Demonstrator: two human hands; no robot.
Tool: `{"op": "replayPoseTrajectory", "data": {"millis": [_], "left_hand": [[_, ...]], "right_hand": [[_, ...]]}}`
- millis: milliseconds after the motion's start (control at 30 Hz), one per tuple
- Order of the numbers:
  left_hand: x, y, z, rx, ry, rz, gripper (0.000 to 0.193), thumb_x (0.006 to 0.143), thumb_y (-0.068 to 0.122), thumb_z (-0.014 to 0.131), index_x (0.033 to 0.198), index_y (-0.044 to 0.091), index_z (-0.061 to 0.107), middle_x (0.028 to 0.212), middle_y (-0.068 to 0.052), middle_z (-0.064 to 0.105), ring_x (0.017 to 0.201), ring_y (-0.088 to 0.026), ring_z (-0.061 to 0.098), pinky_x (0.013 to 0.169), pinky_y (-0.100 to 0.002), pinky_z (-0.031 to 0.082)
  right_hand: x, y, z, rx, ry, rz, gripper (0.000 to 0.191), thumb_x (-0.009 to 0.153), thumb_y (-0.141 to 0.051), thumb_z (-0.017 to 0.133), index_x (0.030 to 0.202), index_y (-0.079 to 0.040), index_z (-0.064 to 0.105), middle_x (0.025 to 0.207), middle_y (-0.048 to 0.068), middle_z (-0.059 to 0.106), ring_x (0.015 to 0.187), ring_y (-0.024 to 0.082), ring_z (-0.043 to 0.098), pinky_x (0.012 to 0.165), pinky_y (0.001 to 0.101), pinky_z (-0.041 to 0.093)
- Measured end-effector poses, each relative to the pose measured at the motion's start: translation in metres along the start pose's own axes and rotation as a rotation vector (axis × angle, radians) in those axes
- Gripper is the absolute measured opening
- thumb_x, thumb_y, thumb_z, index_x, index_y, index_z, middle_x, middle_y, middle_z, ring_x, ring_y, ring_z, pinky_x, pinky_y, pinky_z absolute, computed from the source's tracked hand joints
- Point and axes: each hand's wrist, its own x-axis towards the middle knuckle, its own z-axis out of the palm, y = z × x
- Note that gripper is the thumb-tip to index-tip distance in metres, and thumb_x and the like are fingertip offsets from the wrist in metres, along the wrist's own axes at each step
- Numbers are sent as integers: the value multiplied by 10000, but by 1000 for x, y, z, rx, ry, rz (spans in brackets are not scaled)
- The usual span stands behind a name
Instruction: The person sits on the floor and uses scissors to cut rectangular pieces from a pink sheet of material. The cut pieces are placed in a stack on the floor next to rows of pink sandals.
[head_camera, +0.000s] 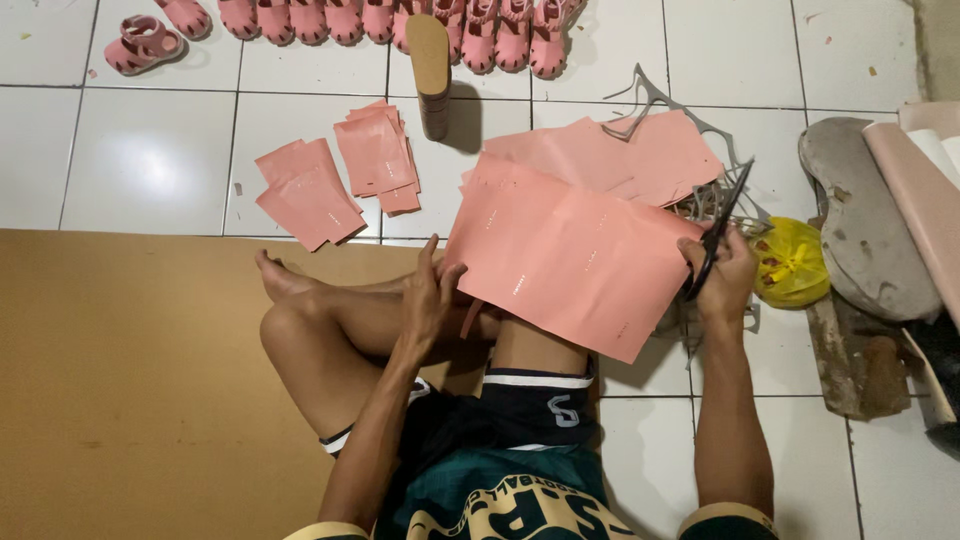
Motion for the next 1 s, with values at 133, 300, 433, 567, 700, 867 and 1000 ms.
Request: {"op": "replayPoseTrajectory", "data": {"millis": [133, 300, 433, 567, 700, 867, 1000], "left_hand": [[-14, 13, -12, -257, -125, -67, 582, 972, 179, 676, 1452, -37, 428, 871, -123, 777, 737, -175, 764, 626, -311, 618], [-22, 31, -36, -119, -155, 80, 336, 981, 131, 686, 1268, -25, 609, 912, -108, 797, 793, -195, 803, 674, -332, 640], [-15, 47, -55, -50, -271, 237, 198, 964, 59, 684, 1152, 0, 705, 989, -139, 778, 876, -234, 802, 721, -343, 631], [-3, 77, -62, -77, -358, 395, 370, 824, -36, 705, 1190, 18, 704, 1028, -183, 759, 949, -279, 771, 805, -355, 612], [3, 105, -58, -90, -351, 461, 414, 900, -24, 706, 1302, 58, 651, 1130, -196, 742, 988, -306, 743, 822, -351, 610], [-30, 100, -39, -111, -339, 389, 728, 852, 0, 714, 1514, 85, 425, 1017, -153, 759, 902, -290, 769, 752, -341, 607], [-69, 56, -75, 95, 39, 201, 382, 920, 59, 760, 1292, 50, 672, 870, -160, 745, 716, -253, 725, 649, -341, 563]], "right_hand": [[15, 29, -13, 103, 59, -64, 276, 873, -6, 786, 1101, -24, 631, 909, -19, 619, 779, 53, 584, 674, 199, 466], [31, 44, 3, 23, 51, 9, 287, 896, -22, 785, 1134, -18, 624, 941, 34, 660, 800, 80, 614, 684, 218, 479], [25, 5, 31, -126, -59, -282, 367, 981, -48, 818, 1252, 3, 576, 1113, 89, 654, 994, 142, 625, 866, 262, 502], [19, -69, 67, -20, -394, -442, 294, 935, -106, 762, 1070, -46, 509, 1317, 59, 660, 1201, 145, 660, 1014, 269, 562], [7, -122, 74, 147, -684, -316, 277, 889, -31, 801, 1030, -49, 563, 1047, 85, 708, 989, 157, 714, 884, 299, 622], [13, -105, 60, 11, -263, -325, 356, 909, 0, 855, 1076, -43, 544, 914, 3, 574, 839, 98, 616, 757, 243, 545], [128, -77, -8, 265, 228, -307, 359, 1020, 88, 815, 1115, -78, 510, 1017, 6, 528, 807, 100, 603, 678, 257, 549]]}}
